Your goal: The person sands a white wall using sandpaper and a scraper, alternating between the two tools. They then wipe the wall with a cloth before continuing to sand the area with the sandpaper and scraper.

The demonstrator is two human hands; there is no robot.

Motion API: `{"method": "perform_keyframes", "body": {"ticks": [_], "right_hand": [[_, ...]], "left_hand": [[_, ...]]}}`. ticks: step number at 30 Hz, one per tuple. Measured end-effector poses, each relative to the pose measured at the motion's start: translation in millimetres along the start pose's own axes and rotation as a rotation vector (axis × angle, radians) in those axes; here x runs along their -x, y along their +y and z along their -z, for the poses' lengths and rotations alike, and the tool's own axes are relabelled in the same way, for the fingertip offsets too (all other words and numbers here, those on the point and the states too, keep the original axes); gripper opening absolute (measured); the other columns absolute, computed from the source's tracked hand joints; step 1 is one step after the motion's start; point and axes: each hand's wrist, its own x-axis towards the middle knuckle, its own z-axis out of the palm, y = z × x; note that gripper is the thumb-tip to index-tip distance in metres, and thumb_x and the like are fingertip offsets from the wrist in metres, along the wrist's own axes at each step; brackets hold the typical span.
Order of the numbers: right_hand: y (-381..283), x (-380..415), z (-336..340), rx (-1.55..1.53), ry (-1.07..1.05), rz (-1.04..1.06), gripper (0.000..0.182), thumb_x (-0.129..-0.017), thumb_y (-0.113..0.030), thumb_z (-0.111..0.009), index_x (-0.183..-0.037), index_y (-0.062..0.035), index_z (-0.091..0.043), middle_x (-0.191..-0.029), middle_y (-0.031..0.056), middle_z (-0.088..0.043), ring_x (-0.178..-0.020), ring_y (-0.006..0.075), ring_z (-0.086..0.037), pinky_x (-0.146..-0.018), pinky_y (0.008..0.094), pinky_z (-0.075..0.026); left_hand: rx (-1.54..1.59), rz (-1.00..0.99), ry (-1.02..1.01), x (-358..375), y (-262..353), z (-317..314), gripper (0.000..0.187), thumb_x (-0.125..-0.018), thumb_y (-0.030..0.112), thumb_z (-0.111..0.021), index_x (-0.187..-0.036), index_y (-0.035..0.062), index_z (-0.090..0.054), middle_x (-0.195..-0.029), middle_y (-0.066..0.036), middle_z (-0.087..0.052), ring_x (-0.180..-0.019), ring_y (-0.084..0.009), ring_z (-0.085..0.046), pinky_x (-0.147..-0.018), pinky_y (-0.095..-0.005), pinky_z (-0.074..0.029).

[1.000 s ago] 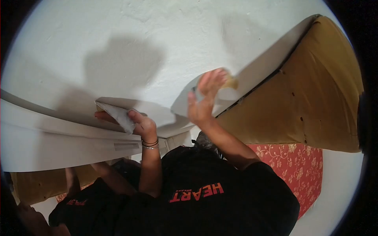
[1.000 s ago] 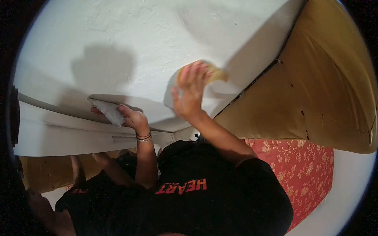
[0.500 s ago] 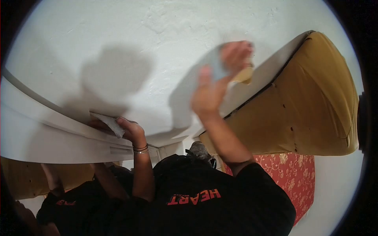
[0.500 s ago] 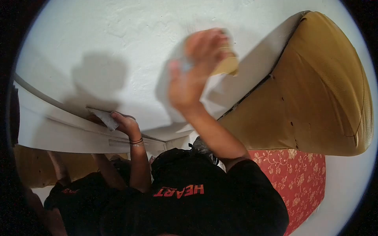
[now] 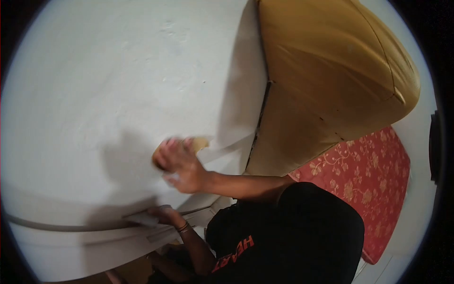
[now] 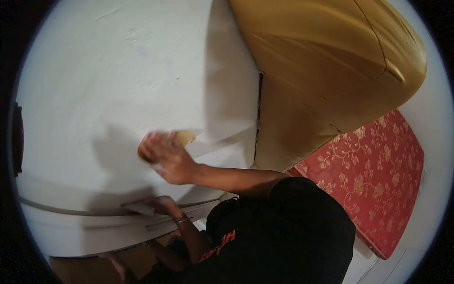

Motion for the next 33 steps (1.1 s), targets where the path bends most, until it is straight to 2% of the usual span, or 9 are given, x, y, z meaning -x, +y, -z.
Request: {"method": "perform_keyframes", "body": {"ticks": [3,8,12,13,15,19,24,31,33], "right_hand": [[64,13,16,0.017,0.191,-0.188,0.053,-0.085,-0.034,-0.044,-0.125,0.0005,-0.041,-0.141,0.0162,-0.023,-0.134,0.0309,-0.006,-0.105,0.0491,0.002],[115,92,12,0.017,0.376,-0.562,0.065,-0.092,-0.044,-0.025,-0.135,0.004,-0.012,-0.141,0.0197,-0.014,-0.132,0.0339,-0.011,-0.107,0.0397,-0.004],[133,148,-13,-0.846,1.023,-1.564,0.057,-0.094,-0.035,-0.031,-0.133,0.0049,-0.019,-0.136,0.0194,-0.03,-0.124,0.0298,-0.031,-0.103,0.0327,-0.021],[140,136,-17,-0.65,0.831,-1.563,0.055,-0.093,-0.04,-0.033,-0.12,0.0063,-0.043,-0.123,0.017,-0.045,-0.11,0.0247,-0.044,-0.095,0.0292,-0.031],[131,75,-11,-0.486,0.878,-1.53,0.059,-0.093,-0.037,-0.033,-0.133,0.0036,-0.017,-0.133,0.0209,-0.034,-0.12,0.0306,-0.035,-0.1,0.0339,-0.025],[47,-26,18,-0.099,0.612,-0.558,0.053,-0.085,-0.014,-0.044,-0.128,0.0089,-0.025,-0.137,0.023,-0.024,-0.13,0.0331,-0.018,-0.106,0.0438,-0.008],[-11,26,-25,-0.068,0.037,0.223,0.038,-0.074,-0.015,-0.053,-0.111,-0.0152,-0.057,-0.119,0.0005,-0.054,-0.113,0.0156,-0.048,-0.099,0.0396,-0.03],[16,-49,31,-0.017,0.207,-0.03,0.063,-0.068,-0.021,-0.064,-0.127,-0.0143,-0.042,-0.136,0.0104,-0.034,-0.13,0.0257,-0.025,-0.094,0.0642,-0.017],[50,-43,43,0.116,0.322,-0.141,0.05,-0.081,-0.029,-0.053,-0.124,-0.0067,-0.044,-0.132,0.0167,-0.036,-0.128,0.031,-0.025,-0.103,0.055,-0.005]], "left_hand": [[0.378,0.019,0.258,-30,51,31,0.063,-0.094,0.043,-0.025,-0.124,-0.012,-0.03,-0.108,-0.025,-0.05,-0.093,-0.0311,-0.05,-0.086,-0.0377,-0.042],[0.651,-0.068,0.449,-39,99,33,0.063,-0.094,0.043,-0.024,-0.119,-0.014,-0.034,-0.114,-0.022,-0.046,-0.097,-0.0257,-0.049,-0.088,-0.0359,-0.041],[0.733,-0.135,0.419,-51,72,26,0.053,-0.095,0.035,-0.029,-0.114,-0.0134,-0.04,-0.112,-0.022,-0.049,-0.093,-0.0237,-0.05,-0.085,-0.0337,-0.041],[0.778,-0.165,0.453,-52,75,26,0.046,-0.096,0.029,-0.034,-0.11,-0.0133,-0.045,-0.11,-0.023,-0.052,-0.091,-0.0236,-0.051,-0.083,-0.0343,-0.041],[0.785,-0.141,0.459,-47,86,28,0.044,-0.096,0.028,-0.033,-0.107,-0.0126,-0.046,-0.108,-0.022,-0.052,-0.089,-0.0234,-0.05,-0.082,-0.034,-0.041],[0.709,-0.171,0.427,-44,84,32,0.041,-0.096,0.026,-0.031,-0.101,-0.0116,-0.047,-0.101,-0.022,-0.053,-0.085,-0.0254,-0.049,-0.08,-0.0348,-0.04],[0.537,-0.215,0.407,-52,63,29,0.052,-0.096,0.035,-0.026,-0.115,-0.0133,-0.037,-0.111,-0.022,-0.046,-0.096,-0.0247,-0.047,-0.087,-0.035,-0.04],[0.468,-0.312,0.402,-59,45,29,0.051,-0.096,0.032,-0.029,-0.12,-0.013,-0.033,-0.117,-0.024,-0.043,-0.101,-0.0266,-0.047,-0.089,-0.0353,-0.04],[0.529,-0.233,0.393,-49,62,33,0.051,-0.096,0.032,-0.029,-0.119,-0.0129,-0.034,-0.118,-0.024,-0.043,-0.101,-0.0267,-0.047,-0.089,-0.0353,-0.041]]}}
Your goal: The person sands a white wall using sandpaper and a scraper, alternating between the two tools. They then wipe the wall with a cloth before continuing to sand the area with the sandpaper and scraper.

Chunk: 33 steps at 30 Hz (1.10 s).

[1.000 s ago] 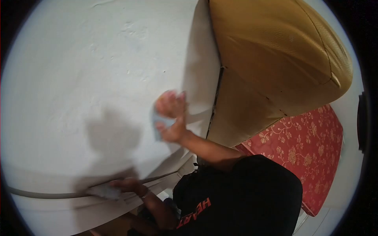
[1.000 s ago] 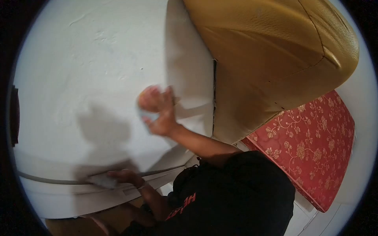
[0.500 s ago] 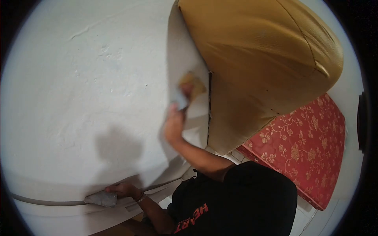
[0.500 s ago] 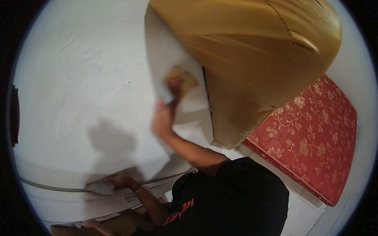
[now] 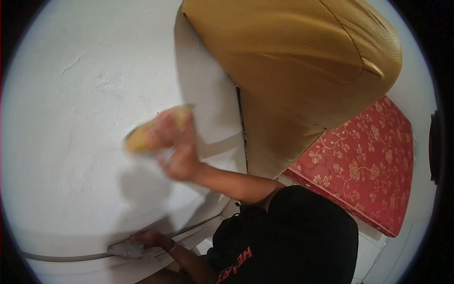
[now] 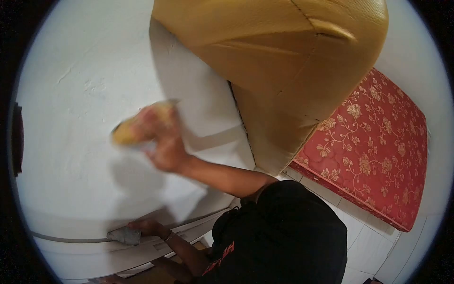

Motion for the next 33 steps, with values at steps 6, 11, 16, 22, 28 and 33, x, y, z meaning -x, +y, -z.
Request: {"method": "perform_keyframes", "body": {"ticks": [6,11,16,22,28,33], "right_hand": [[118,136,13,-0.297,0.237,-1.173,0.054,-0.094,-0.04,-0.03,-0.115,0.0068,-0.045,-0.109,0.0169,-0.054,-0.103,0.0262,-0.05,-0.091,0.0317,-0.034],[108,143,4,-0.335,0.384,-1.427,0.053,-0.093,-0.039,-0.032,-0.117,0.0062,-0.046,-0.117,0.0175,-0.051,-0.106,0.027,-0.049,-0.09,0.0317,-0.035],[28,3,-3,-0.574,0.306,-1.017,0.057,-0.09,-0.04,-0.041,-0.122,0.0072,-0.037,-0.124,0.0182,-0.041,-0.114,0.0276,-0.04,-0.098,0.0356,-0.027],[-42,-25,-16,-0.026,0.033,0.264,0.052,-0.069,-0.031,-0.065,-0.119,-0.036,-0.051,-0.138,0.0121,-0.032,-0.131,0.0293,-0.022,-0.101,0.0571,-0.009],[31,-36,19,0.003,0.11,-0.143,0.049,-0.082,-0.034,-0.05,-0.121,-0.0033,-0.048,-0.134,0.0234,-0.031,-0.128,0.0385,-0.022,-0.104,0.047,-0.011],[95,117,6,-0.587,0.431,-1.23,0.058,-0.091,-0.045,-0.034,-0.118,0.0054,-0.043,-0.114,0.0154,-0.05,-0.102,0.0241,-0.048,-0.092,0.0291,-0.034]], "left_hand": [[-0.032,0.02,-0.003,-2,-20,4,0.051,-0.096,0.032,-0.025,-0.116,-0.0133,-0.036,-0.115,-0.023,-0.046,-0.098,-0.0284,-0.049,-0.086,-0.0363,-0.042],[-0.195,0.112,0.003,6,6,-7,0.052,-0.097,0.033,-0.022,-0.107,-0.0135,-0.041,-0.104,-0.023,-0.052,-0.088,-0.0294,-0.053,-0.079,-0.0368,-0.045],[-0.088,0.119,0.068,4,0,-7,0.043,-0.096,0.03,-0.027,-0.101,-0.0083,-0.046,-0.091,-0.022,-0.056,-0.079,-0.0357,-0.054,-0.076,-0.0435,-0.043],[-0.278,0.052,-0.019,0,-14,2,0.059,-0.095,0.04,-0.026,-0.114,-0.0148,-0.035,-0.109,-0.026,-0.048,-0.096,-0.0302,-0.05,-0.086,-0.0394,-0.042],[-0.4,-0.241,0.054,-6,-64,4,0.038,-0.096,0.024,-0.025,-0.107,-0.0084,-0.042,-0.096,-0.024,-0.055,-0.078,-0.0398,-0.052,-0.079,-0.0457,-0.043],[-0.091,-0.074,0.08,1,-28,-2,0.047,-0.096,0.03,-0.027,-0.111,-0.0122,-0.041,-0.105,-0.028,-0.051,-0.092,-0.0375,-0.05,-0.084,-0.0424,-0.04]]}}
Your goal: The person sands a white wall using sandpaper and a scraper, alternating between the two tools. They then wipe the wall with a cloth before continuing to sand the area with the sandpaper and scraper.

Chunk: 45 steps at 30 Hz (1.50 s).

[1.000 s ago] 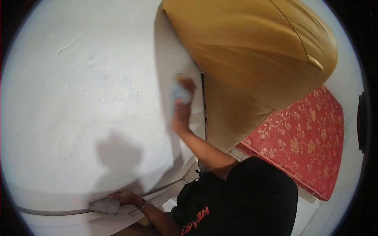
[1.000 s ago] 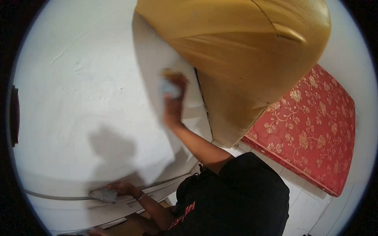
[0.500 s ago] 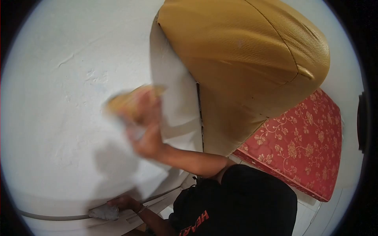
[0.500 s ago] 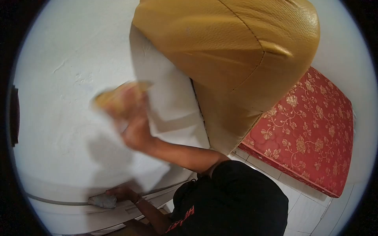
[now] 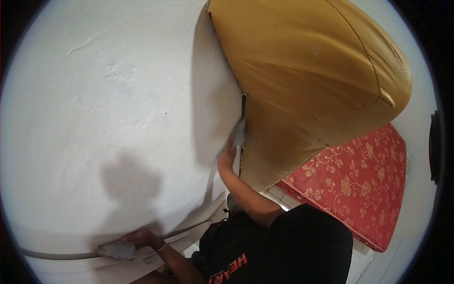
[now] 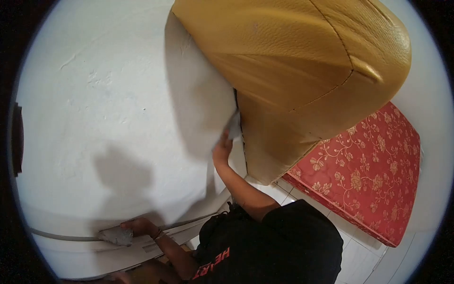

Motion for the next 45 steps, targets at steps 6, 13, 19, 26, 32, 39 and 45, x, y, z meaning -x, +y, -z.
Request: {"method": "perform_keyframes", "body": {"ticks": [6,13,19,26,32,39,45], "right_hand": [[7,9,-7,0.111,0.146,-0.09,0.052,-0.093,-0.042,-0.035,-0.115,0.004,-0.046,-0.113,0.0118,-0.053,-0.102,0.0201,-0.05,-0.089,0.0296,-0.035],[-111,43,-77,0.525,-0.297,0.963,0.043,-0.091,-0.03,-0.037,-0.123,-0.0018,-0.042,-0.143,0.0204,-0.011,-0.13,0.0396,-0.011,-0.104,0.0476,-0.007],[41,1,22,0.608,-0.203,0.307,0.054,-0.093,-0.039,-0.027,-0.127,0.0012,-0.035,-0.139,0.019,-0.023,-0.129,0.0316,-0.02,-0.104,0.0378,-0.012],[59,30,48,0.245,-0.052,-0.402,0.051,-0.094,-0.036,-0.033,-0.126,0.0033,-0.036,-0.128,0.0191,-0.04,-0.119,0.0243,-0.038,-0.098,0.0316,-0.027],[-44,22,-26,0.481,-0.127,0.611,0.052,-0.093,-0.037,-0.031,-0.126,0.0039,-0.028,-0.124,0.0175,-0.033,-0.114,0.0278,-0.031,-0.097,0.033,-0.022],[90,6,69,0.461,-0.007,-0.275,0.058,-0.091,-0.049,-0.033,-0.099,0.0058,-0.051,-0.095,0.0167,-0.055,-0.087,0.0258,-0.051,-0.081,0.0331,-0.038],[9,34,8,0.178,-0.036,-0.043,0.056,-0.093,-0.039,-0.033,-0.123,0.0076,-0.038,-0.118,0.0192,-0.049,-0.107,0.0265,-0.047,-0.095,0.0327,-0.031]], "left_hand": [[0.091,0.076,0.045,-4,-16,-2,0.045,-0.096,0.03,-0.028,-0.105,-0.0107,-0.046,-0.106,-0.024,-0.053,-0.09,-0.0313,-0.051,-0.082,-0.0373,-0.04],[0.197,-0.108,-0.046,-9,-32,1,0.042,-0.095,0.027,-0.036,-0.116,-0.0093,-0.04,-0.115,-0.024,-0.047,-0.095,-0.0316,-0.05,-0.086,-0.0375,-0.039],[0.273,0.025,0.051,0,-2,-4,0.045,-0.094,0.026,-0.039,-0.124,-0.0073,-0.034,-0.118,-0.023,-0.045,-0.103,-0.0313,-0.047,-0.094,-0.0377,-0.035],[0.256,0.095,-0.058,-3,-56,7,0.045,-0.095,0.029,-0.037,-0.121,-0.0075,-0.039,-0.118,-0.018,-0.048,-0.096,-0.0218,-0.051,-0.087,-0.0317,-0.039],[0.301,0.252,-0.036,-1,-37,3,0.042,-0.096,0.029,-0.033,-0.115,-0.0082,-0.043,-0.115,-0.016,-0.05,-0.093,-0.0193,-0.049,-0.083,-0.0269,-0.037],[-0.097,0.017,-0.108,-1,-18,6,0.05,-0.097,0.032,-0.025,-0.116,-0.0128,-0.034,-0.113,-0.023,-0.046,-0.095,-0.0269,-0.049,-0.085,-0.0337,-0.042],[-0.141,-0.211,-0.033,-6,-64,4,0.04,-0.096,0.022,-0.032,-0.113,-0.0137,-0.038,-0.109,-0.026,-0.049,-0.094,-0.0305,-0.049,-0.084,-0.0342,-0.039]]}}
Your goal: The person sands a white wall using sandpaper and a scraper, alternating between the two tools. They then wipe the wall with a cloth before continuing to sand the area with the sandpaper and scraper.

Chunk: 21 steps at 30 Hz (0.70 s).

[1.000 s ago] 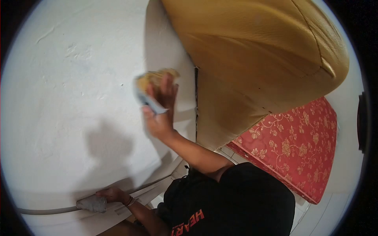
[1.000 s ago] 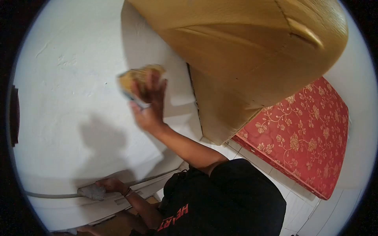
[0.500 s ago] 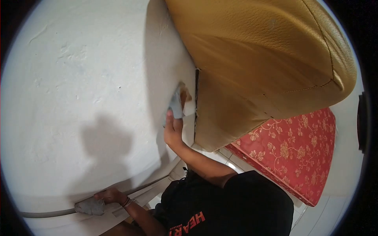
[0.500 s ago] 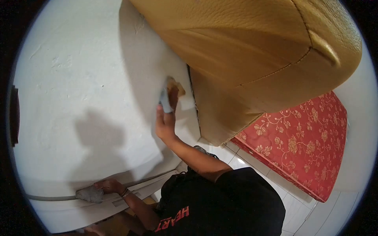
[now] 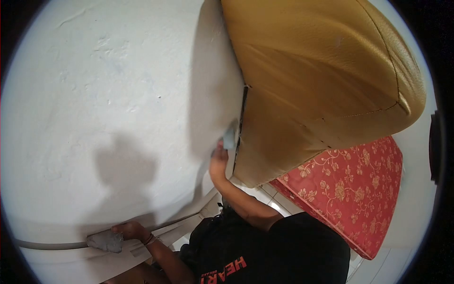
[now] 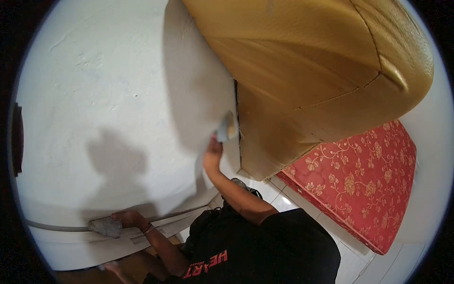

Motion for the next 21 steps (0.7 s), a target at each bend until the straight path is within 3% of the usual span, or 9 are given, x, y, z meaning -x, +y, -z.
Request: {"method": "perform_keyframes", "body": {"ticks": [2,3,7,9,11,13,18,20,21], "right_hand": [[-60,7,-28,0.062,-0.056,0.312,0.056,-0.093,-0.037,-0.033,-0.128,0.0075,-0.028,-0.13,0.0204,-0.03,-0.12,0.0289,-0.026,-0.101,0.0349,-0.018],[-77,6,-34,0.121,-0.125,0.634,0.059,-0.093,-0.034,-0.033,-0.133,0.0073,-0.018,-0.142,0.0216,-0.012,-0.133,0.0312,-0.006,-0.107,0.0371,-0.004],[-39,-9,-20,0.215,-0.197,0.669,0.057,-0.093,-0.032,-0.033,-0.133,0.0066,-0.017,-0.143,0.0204,-0.009,-0.134,0.0313,-0.005,-0.107,0.0376,-0.003],[67,-18,16,0.262,-0.167,0.083,0.051,-0.094,-0.033,-0.034,-0.125,0.0077,-0.034,-0.132,0.0188,-0.035,-0.123,0.0284,-0.031,-0.102,0.0342,-0.02],[97,-16,36,0.194,-0.15,-0.05,0.049,-0.094,-0.033,-0.034,-0.121,0.0082,-0.04,-0.125,0.0176,-0.045,-0.116,0.0267,-0.041,-0.099,0.0326,-0.026],[125,-20,52,0.032,0.083,-0.592,0.045,-0.094,-0.031,-0.035,-0.113,0.0079,-0.048,-0.112,0.0158,-0.054,-0.104,0.0232,-0.049,-0.092,0.0308,-0.034],[25,4,-17,0.136,-0.215,0.11,0.045,-0.093,-0.029,-0.038,-0.119,0.0067,-0.044,-0.12,0.0186,-0.048,-0.112,0.0258,-0.044,-0.097,0.0341,-0.029],[-96,23,-41,0.128,-0.291,0.816,0.046,-0.092,-0.02,-0.036,-0.131,0.0032,-0.03,-0.14,0.0244,-0.017,-0.132,0.0324,-0.014,-0.106,0.0387,-0.007],[-113,26,-45,0.204,-0.362,0.859,0.049,-0.09,-0.017,-0.039,-0.133,0.002,-0.026,-0.143,0.0237,-0.007,-0.133,0.034,-0.005,-0.106,0.0409,-0.003]], "left_hand": [[-0.162,-0.237,-0.012,1,-8,2,0.04,-0.096,0.023,-0.032,-0.112,-0.0132,-0.039,-0.109,-0.025,-0.05,-0.093,-0.0292,-0.049,-0.084,-0.0339,-0.039],[0.085,0.003,-0.014,-1,19,3,0.041,-0.096,0.024,-0.031,-0.112,-0.0129,-0.039,-0.109,-0.024,-0.049,-0.092,-0.0282,-0.048,-0.084,-0.0335,-0.039],[0.175,0.217,-0.087,-4,64,12,0.055,-0.096,0.034,-0.022,-0.119,-0.0145,-0.031,-0.119,-0.027,-0.043,-0.104,-0.0309,-0.046,-0.091,-0.039,-0.036],[0.162,0.162,-0.061,-3,49,8,0.055,-0.096,0.035,-0.022,-0.118,-0.0143,-0.033,-0.118,-0.027,-0.043,-0.103,-0.0313,-0.046,-0.09,-0.0391,-0.037],[0.151,0.105,-0.051,-4,56,7,0.055,-0.096,0.036,-0.022,-0.117,-0.0142,-0.034,-0.117,-0.027,-0.044,-0.102,-0.0318,-0.047,-0.089,-0.0393,-0.038],[0.017,0.464,-0.117,-5,93,14,0.046,-0.097,0.029,-0.028,-0.112,-0.013,-0.039,-0.11,-0.024,-0.049,-0.092,-0.0285,-0.048,-0.086,-0.0356,-0.037],[0.166,0.257,-0.038,-3,60,10,0.051,-0.096,0.034,-0.027,-0.113,-0.0132,-0.038,-0.11,-0.025,-0.049,-0.093,-0.0291,-0.049,-0.085,-0.0365,-0.038],[0.242,0.221,-0.014,-2,67,8,0.056,-0.095,0.038,-0.03,-0.112,-0.0148,-0.037,-0.11,-0.025,-0.048,-0.094,-0.0291,-0.049,-0.086,-0.037,-0.039],[0.236,0.219,-0.013,0,46,5,0.056,-0.095,0.038,-0.03,-0.112,-0.0148,-0.037,-0.11,-0.025,-0.048,-0.094,-0.0291,-0.049,-0.086,-0.037,-0.039]]}}
